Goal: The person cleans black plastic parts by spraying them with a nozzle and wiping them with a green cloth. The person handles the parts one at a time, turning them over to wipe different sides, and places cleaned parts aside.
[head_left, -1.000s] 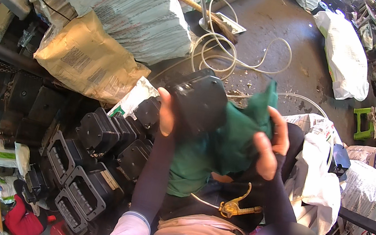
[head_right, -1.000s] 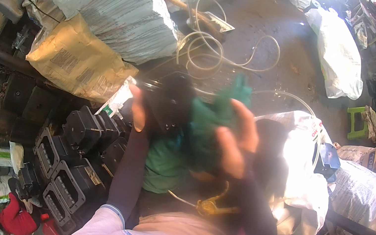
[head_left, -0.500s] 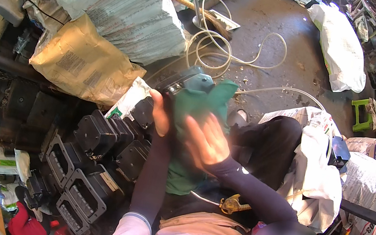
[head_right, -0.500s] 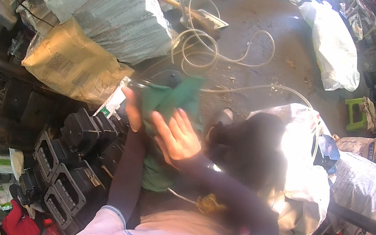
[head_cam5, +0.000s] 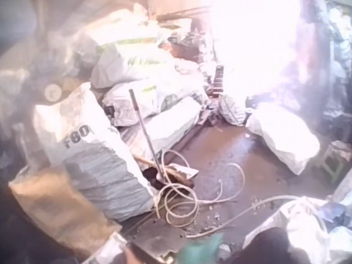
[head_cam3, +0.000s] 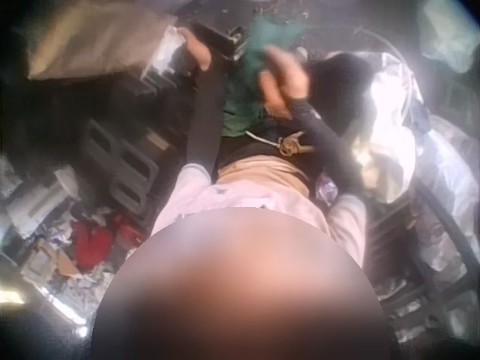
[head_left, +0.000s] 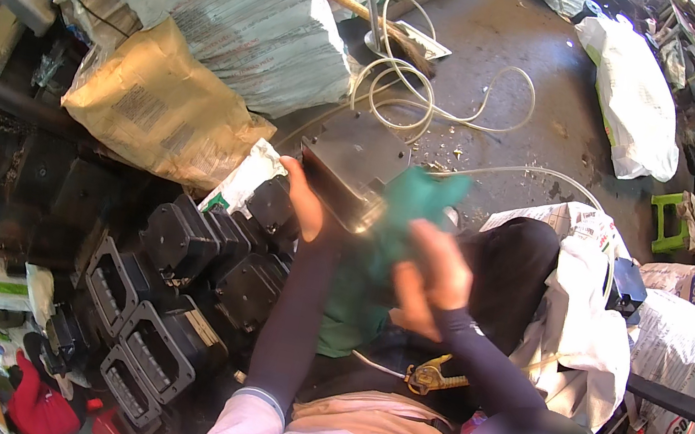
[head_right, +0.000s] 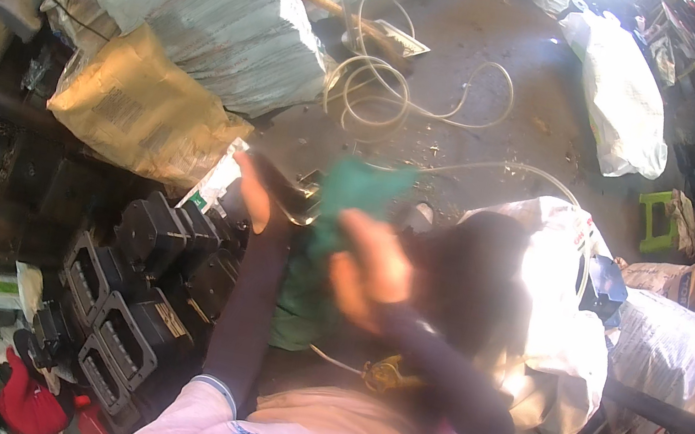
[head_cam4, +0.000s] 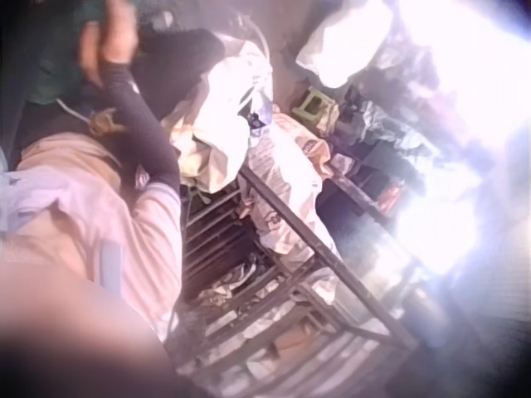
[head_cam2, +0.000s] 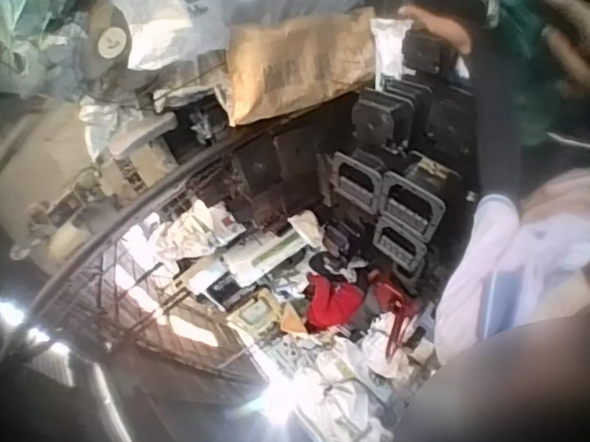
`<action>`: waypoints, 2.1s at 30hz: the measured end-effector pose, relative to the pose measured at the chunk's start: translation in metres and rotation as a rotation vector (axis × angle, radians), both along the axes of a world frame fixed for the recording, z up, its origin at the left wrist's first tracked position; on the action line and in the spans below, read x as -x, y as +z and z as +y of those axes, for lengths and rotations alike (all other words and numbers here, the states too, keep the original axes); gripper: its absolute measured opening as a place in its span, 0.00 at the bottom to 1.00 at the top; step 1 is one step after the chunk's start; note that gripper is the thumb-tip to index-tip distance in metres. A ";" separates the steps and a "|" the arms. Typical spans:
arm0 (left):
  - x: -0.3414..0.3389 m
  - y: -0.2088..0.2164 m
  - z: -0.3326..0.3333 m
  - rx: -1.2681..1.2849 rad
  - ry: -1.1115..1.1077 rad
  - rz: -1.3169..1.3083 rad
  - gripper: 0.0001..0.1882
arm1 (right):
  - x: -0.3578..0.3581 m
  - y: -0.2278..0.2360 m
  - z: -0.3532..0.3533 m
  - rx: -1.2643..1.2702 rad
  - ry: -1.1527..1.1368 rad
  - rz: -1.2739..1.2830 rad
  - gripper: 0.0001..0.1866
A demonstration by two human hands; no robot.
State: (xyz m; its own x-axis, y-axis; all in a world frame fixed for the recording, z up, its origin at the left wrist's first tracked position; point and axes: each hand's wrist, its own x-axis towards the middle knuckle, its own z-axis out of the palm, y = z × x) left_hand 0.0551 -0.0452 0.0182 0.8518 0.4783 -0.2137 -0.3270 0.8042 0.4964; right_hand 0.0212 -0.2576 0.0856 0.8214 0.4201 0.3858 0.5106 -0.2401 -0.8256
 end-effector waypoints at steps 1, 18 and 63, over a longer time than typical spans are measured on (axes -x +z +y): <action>-0.001 -0.003 0.000 -0.022 -0.018 -0.003 0.37 | 0.002 0.001 0.013 0.076 0.087 -0.166 0.28; 0.033 -0.024 0.035 0.629 -0.506 -0.733 0.44 | -0.039 -0.062 0.023 -0.095 0.122 0.090 0.15; 0.075 -0.013 0.046 -0.062 -0.375 -0.041 0.38 | -0.032 -0.028 -0.043 -0.353 0.081 0.867 0.21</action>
State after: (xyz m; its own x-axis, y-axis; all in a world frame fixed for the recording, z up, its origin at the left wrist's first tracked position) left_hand -0.0202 0.0004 0.0047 0.9773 0.1430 -0.1565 -0.0364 0.8405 0.5406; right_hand 0.0528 -0.3008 0.0579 0.8549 0.4643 -0.2314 -0.3128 0.1057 -0.9439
